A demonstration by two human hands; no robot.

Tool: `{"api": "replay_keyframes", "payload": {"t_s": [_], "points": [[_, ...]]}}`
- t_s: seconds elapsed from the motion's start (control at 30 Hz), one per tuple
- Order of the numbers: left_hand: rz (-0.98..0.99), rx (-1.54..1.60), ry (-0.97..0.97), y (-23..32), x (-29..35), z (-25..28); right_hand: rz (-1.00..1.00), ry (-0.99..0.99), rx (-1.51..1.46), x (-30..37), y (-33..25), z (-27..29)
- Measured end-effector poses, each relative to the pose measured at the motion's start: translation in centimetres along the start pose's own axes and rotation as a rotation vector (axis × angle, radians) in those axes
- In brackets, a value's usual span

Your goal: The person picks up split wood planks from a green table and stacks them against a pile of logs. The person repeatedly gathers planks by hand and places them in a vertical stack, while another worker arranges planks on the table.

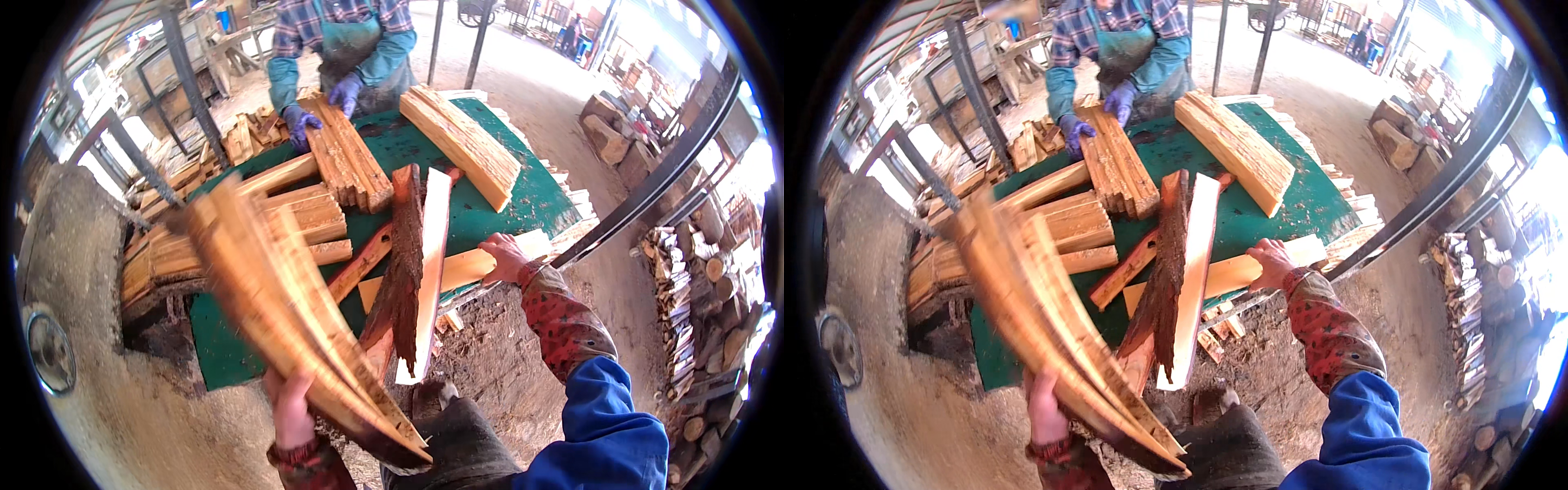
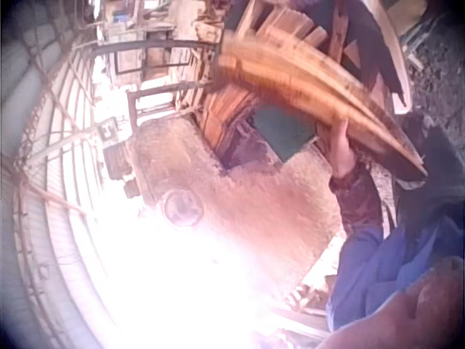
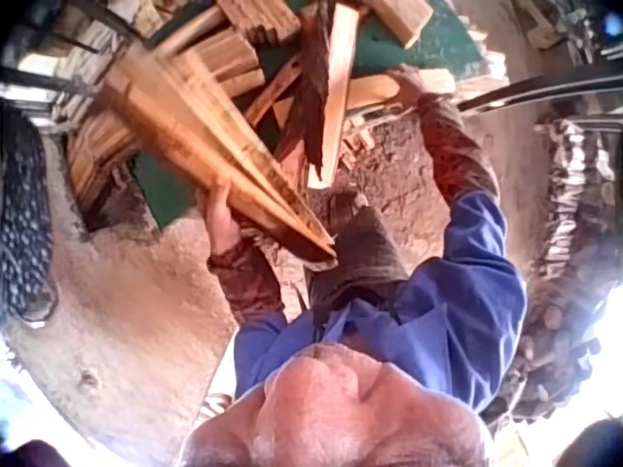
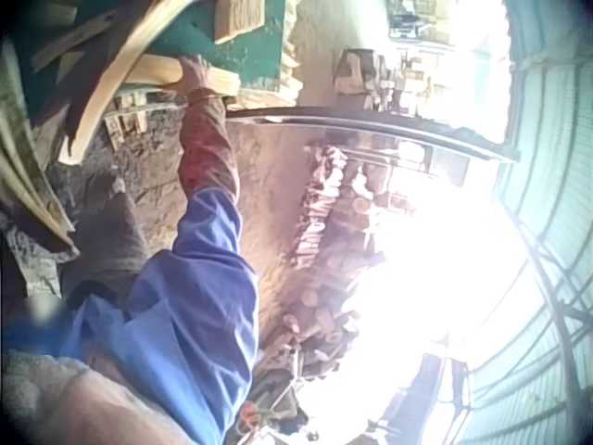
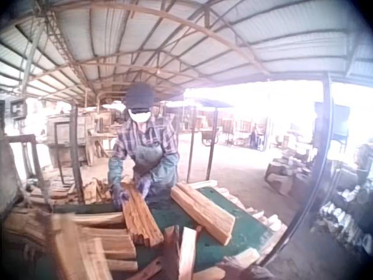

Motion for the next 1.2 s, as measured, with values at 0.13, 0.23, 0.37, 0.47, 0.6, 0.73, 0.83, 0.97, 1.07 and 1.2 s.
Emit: {"api": "replay_keyframes", "payload": {"t_s": [0.13,0.23,0.37,0.47,0.6,0.73,0.83,0.97,1.07,1.2], "points": [[0.044,-0.113,-0.345,0.0,-9.7,-11.7,0.018,0.046,0.002,0.7,0.5,0.4],[-0.043,-0.647,-0.381,-3.6,-14.5,-19.3,0.069,0.008,0.049,1.8,0.8,0.6],[-0.198,-1.404,-0.252,-8.1,-14.9,-22.3,0.083,-0.114,0.081,3.7,1.3,0.2],[-0.148,-1.398,-0.286,-9.6,-14.9,-22.1,0.142,-0.084,0.064,4.6,1.3,-0.2],[-0.063,-1.376,-0.401,-9.6,-15.1,-21.9,0.154,-0.067,-0.01,5.7,1.5,-1.3],[-0.097,-1.462,-0.555,-9.3,-15.4,-22.3,0.062,-0.167,-0.196,7.6,0.8,-2.8],[-0.23,-1.456,-0.68,-9.3,-15.7,-22.5,0.002,-0.291,-0.268,9.9,-1.2,-3.9],[-0.193,-1.395,-0.728,-9.8,-15.9,-21.9,-0.137,-0.34,-0.338,12.5,-3.6,-4.3],[-0.191,-1.432,-0.729,-10.0,-16.2,-21.8,-0.183,-0.343,-0.402,12.9,-3.8,-4.4],[-0.265,-1.302,-0.782,-10.1,-16.4,-22.0,-0.226,-0.309,-0.379,12.7,-3.5,-5.2]]}}
Point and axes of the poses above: each hand's wrist, its own x-axis away from the middle knuckle, its own z-axis out of the back of the hand, y = z × x, the point moved 5 cm from there along -x, towards the middle knuckle, and after that the axes turned 5 degrees about -y, right-handed, at the moved point
